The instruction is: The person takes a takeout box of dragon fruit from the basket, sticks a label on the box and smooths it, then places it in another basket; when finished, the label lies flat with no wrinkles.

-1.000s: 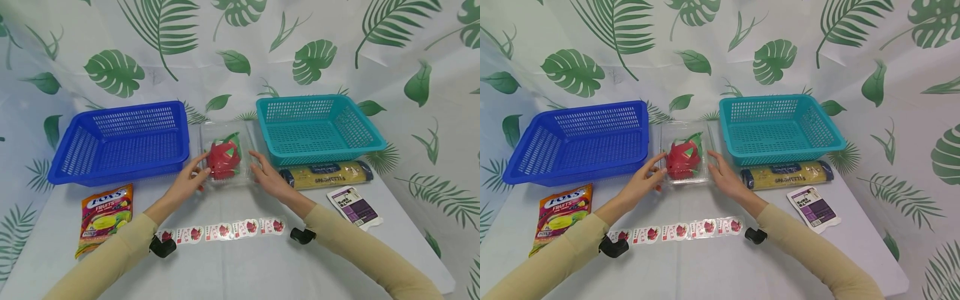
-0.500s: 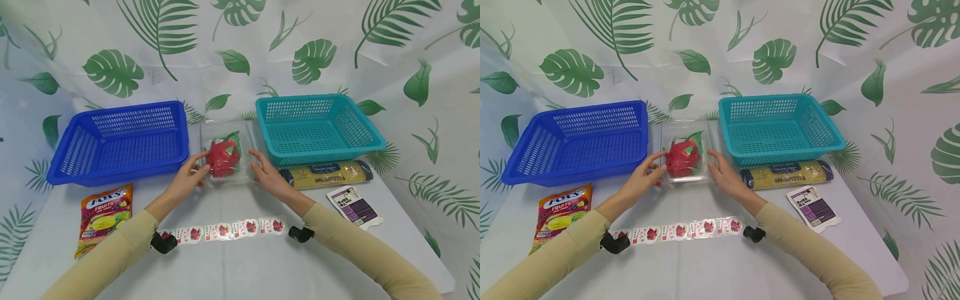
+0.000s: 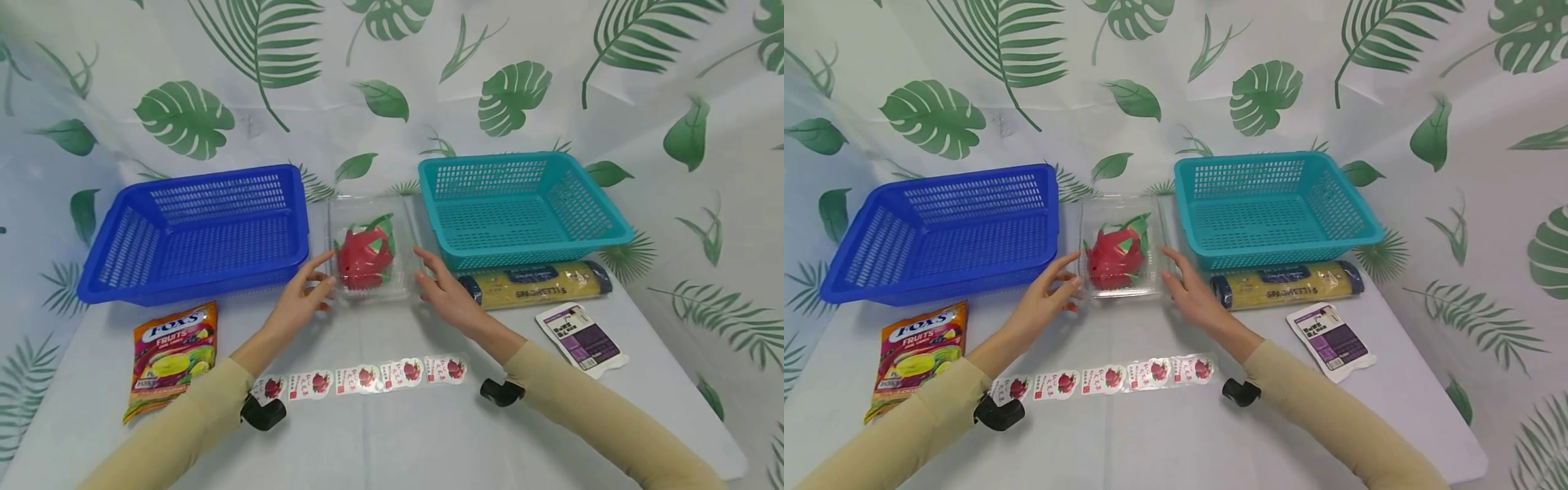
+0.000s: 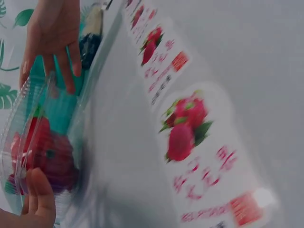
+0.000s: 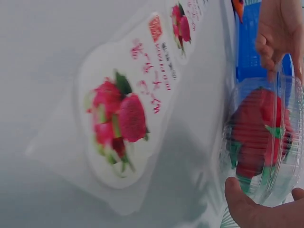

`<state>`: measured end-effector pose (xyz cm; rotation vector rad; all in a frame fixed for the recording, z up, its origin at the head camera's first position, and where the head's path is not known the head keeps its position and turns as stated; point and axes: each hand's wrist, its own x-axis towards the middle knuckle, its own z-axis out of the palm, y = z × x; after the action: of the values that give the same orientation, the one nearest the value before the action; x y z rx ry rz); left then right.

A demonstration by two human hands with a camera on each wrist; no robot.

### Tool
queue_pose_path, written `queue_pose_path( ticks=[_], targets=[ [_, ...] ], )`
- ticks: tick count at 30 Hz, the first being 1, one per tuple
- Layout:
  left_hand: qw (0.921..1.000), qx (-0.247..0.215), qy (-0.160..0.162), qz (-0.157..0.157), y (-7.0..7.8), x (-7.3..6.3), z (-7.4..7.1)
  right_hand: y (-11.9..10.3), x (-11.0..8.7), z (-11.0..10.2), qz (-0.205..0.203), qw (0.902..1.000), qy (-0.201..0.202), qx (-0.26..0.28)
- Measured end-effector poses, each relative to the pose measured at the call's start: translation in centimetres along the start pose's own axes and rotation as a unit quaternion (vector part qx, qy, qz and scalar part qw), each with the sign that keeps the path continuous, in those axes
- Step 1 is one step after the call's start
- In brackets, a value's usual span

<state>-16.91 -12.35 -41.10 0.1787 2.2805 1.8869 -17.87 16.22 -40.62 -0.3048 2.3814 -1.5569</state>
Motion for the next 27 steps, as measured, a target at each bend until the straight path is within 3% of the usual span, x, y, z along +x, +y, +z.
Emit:
queue_pose_path(
  ticks=[7,10,12,14,16,19,21,25,27],
  targets=[
    [0.9928,-0.049,0.108,-0.014,-0.6,-2.3,1.5,1.3,-2.7,-0.8,-0.015,0.9998,0.006,0.015],
    [0.9901,-0.071,0.122,-0.002,-0.7,-3.7,2.7,1.8,-4.3,-1.0,-0.017,0.9995,0.027,-0.009],
    [0.9936,-0.057,0.095,0.022,-0.7,-4.5,3.6,2.1,-5.3,-1.1,-0.019,0.9979,0.047,-0.041],
    [0.9976,-0.007,0.040,0.056,-0.9,-5.2,4.5,2.4,-6.2,-1.1,-0.025,0.9943,0.067,-0.080],
    [0.9923,0.059,-0.027,0.105,-0.9,-5.6,5.3,2.6,-7.1,-1.1,-0.031,0.9899,0.080,-0.113],
    [0.9668,0.143,-0.119,0.175,-0.9,-5.6,6.5,3.0,-8.4,-1.1,-0.037,0.9838,0.086,-0.152],
    [0.9491,0.176,-0.167,0.202,-0.8,-5.2,7.3,3.2,-9.1,-1.1,-0.037,0.9812,0.084,-0.170],
    [0.9236,0.231,-0.225,0.207,-0.5,-4.3,8.9,3.6,-10.2,-1.1,-0.039,0.9779,0.074,-0.192],
    [0.9165,0.256,-0.239,0.193,-0.3,-3.8,9.5,3.7,-10.6,-1.1,-0.039,0.9770,0.069,-0.198]
  ],
)
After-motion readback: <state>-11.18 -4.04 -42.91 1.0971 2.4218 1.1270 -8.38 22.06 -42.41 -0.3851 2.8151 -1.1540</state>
